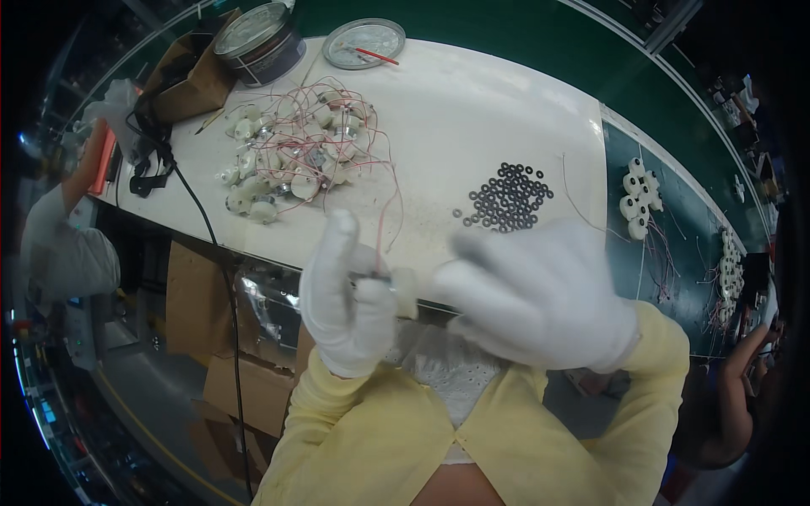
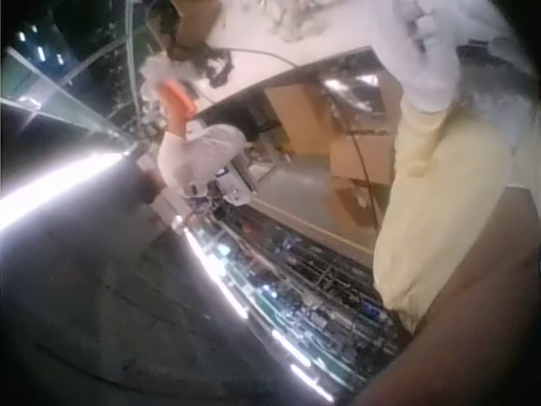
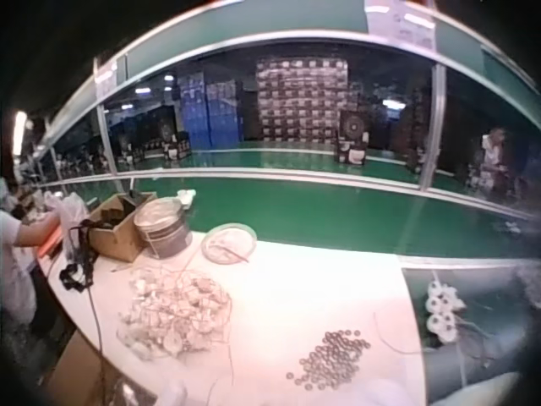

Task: The person applies a white substance to the center of white plastic components using a small brush. They then pick up a small metal washer and place it into the center of each component. The person repeats this process for multiple components arranged on the table.

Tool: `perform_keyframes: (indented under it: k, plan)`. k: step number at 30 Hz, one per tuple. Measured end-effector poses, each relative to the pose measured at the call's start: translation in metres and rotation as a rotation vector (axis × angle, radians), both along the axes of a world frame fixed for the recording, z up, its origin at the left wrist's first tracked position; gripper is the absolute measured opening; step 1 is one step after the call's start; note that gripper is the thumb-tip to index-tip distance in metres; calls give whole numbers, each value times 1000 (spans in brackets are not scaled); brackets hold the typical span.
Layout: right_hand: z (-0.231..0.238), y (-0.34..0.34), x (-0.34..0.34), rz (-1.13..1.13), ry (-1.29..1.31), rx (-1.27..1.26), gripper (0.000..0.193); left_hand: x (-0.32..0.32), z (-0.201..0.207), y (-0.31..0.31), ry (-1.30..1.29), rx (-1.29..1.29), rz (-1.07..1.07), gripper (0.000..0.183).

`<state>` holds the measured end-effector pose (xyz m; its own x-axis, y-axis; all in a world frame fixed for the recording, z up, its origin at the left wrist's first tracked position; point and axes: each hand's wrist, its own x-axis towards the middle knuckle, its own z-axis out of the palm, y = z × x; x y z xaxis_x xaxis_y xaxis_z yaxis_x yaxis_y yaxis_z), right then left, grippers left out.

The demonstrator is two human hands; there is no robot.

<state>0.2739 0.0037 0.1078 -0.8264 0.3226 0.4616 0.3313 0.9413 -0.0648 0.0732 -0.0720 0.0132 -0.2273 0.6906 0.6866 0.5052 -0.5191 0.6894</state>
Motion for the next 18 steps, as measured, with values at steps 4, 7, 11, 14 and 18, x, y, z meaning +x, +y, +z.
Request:
perform_keyframes:
  k: [4,7,11,14,18]
  plan:
    - [-23,2,-36,175,224,14,40,12,10,-2,68,119,-55,51]
    - [-9,7,-31,269,187,-277,43,7,15,-8,180,128,-40,48]
    - [0,12,3,249,297,-490,59,-22,9,-9,294,-10,43,40]
    - [15,18,50,255,270,-649,56,-69,-15,12,329,-61,520,31]
    - [11,20,92,824,458,-1306,42,-114,-41,20,552,-162,829,26]
